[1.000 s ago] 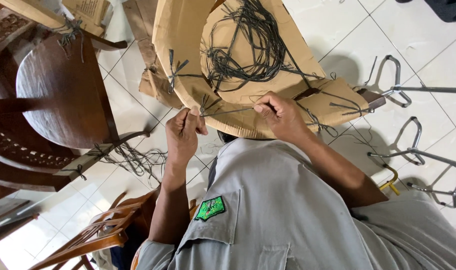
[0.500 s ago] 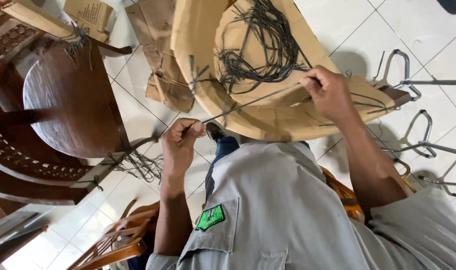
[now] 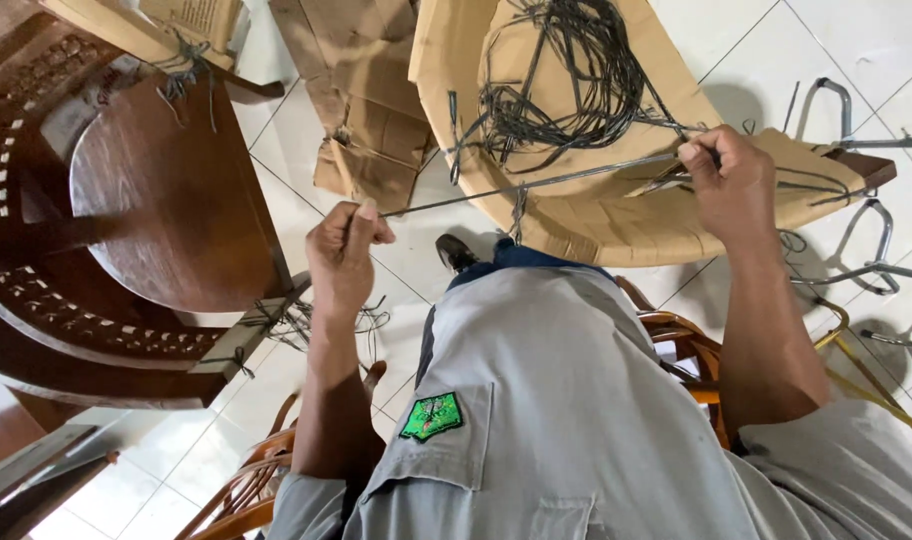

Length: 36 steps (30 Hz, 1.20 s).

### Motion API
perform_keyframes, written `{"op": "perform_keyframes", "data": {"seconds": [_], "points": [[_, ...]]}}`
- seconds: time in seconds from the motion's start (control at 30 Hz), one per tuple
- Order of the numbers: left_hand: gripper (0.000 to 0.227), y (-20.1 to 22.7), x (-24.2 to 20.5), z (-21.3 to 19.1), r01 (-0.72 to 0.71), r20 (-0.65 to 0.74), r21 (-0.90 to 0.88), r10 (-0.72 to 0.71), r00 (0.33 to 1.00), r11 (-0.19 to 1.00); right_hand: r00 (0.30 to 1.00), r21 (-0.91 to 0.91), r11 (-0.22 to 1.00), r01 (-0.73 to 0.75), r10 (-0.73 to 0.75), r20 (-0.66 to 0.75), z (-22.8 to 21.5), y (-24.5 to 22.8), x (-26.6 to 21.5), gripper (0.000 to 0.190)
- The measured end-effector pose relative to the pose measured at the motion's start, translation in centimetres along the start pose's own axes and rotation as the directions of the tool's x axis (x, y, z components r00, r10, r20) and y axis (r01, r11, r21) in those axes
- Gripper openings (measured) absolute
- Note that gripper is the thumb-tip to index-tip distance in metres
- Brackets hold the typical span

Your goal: Tying black plastic cords through cardboard packaging to secure furniture components

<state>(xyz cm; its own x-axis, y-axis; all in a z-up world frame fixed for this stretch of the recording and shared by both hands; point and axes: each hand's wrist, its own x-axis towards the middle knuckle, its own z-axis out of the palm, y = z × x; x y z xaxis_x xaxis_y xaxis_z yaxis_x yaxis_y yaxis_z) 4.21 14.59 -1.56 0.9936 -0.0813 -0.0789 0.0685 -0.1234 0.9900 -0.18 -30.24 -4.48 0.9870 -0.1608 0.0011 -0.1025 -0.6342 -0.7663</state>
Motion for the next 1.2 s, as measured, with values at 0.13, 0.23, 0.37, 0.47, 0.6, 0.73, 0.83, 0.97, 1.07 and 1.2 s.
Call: {"op": "perform_keyframes", "data": {"seconds": [0.13, 0.23, 0.37, 0.47, 0.6, 0.73, 0.83, 0.97, 1.07, 1.2], "points": [[0.027, -0.7, 1.2, 3.5, -0.059, 0.108, 0.131, 0.045, 0.993, 0.99, 0.993, -0.267, 0.956, -0.117, 0.121, -0.001, 0.5, 2.6, 1.8, 0.007], [0.018, 2.1, 1.7, 6.8, -0.003, 0.161, 0.233, -0.035, 0.986, 0.973, 0.997, -0.161, 0.986, 0.04, -0.029, 0.073, 2.8, 0.3, 2.7, 0.023], [0.008, 4.2, 3.0, 10.7, 0.08, 0.26, 0.272, -0.154, 0.953, 0.959, 0.902, 0.456, 0.878, -0.145, -0.073, 0.426, 4.8, -11.3, 3.5, 0.056], [0.005, 3.9, 5.1, 12.2, 0.071, 0.285, 0.226, -0.136, 0.949, 0.972, 0.878, 0.533, 0.836, -0.13, -0.153, 0.454, 6.9, -12.1, 2.9, 0.057], [0.004, 2.3, 8.1, 11.0, 0.032, 0.29, 0.275, -0.115, 0.95, 0.961, 0.956, 0.632, 0.748, -0.202, 0.012, 0.292, 8.9, -9.8, 2.2, 0.033], [0.008, 0.3, 12.2, 10.1, 0.055, 0.307, 0.218, -0.122, 0.944, 0.974, 0.949, 0.653, 0.692, -0.307, 0.172, 0.263, 8.7, -7.4, 3.6, 0.012], [0.009, -1.7, 16.6, 8.7, 0.045, 0.377, 0.212, -0.125, 0.918, 0.976, 0.92, 0.63, 0.672, -0.39, 0.264, 0.289, 9.7, -7.8, 5.1, 0.012], [0.011, -4.3, 22.3, 6.3, 0.001, 0.398, 0.213, -0.088, 0.913, 0.977, 0.858, 0.579, 0.639, -0.507, 0.441, 0.265, 10.7, -9.5, 7.3, 0.012], [0.005, -5.0, 27.5, 2.3, 0.058, 0.341, 0.28, -0.155, 0.927, 0.958, 0.748, 0.62, 0.549, -0.56, 0.656, 0.095, 14.7, -4.2, 7.9, 0.009], [0.008, -9.3, 32.1, -3.4, 0.223, 0.247, 0.26, -0.288, 0.925, 0.94, 0.573, 0.577, 0.48, -0.661, 0.819, -0.024, 16.6, -2.4, 12.1, 0.014]]}}
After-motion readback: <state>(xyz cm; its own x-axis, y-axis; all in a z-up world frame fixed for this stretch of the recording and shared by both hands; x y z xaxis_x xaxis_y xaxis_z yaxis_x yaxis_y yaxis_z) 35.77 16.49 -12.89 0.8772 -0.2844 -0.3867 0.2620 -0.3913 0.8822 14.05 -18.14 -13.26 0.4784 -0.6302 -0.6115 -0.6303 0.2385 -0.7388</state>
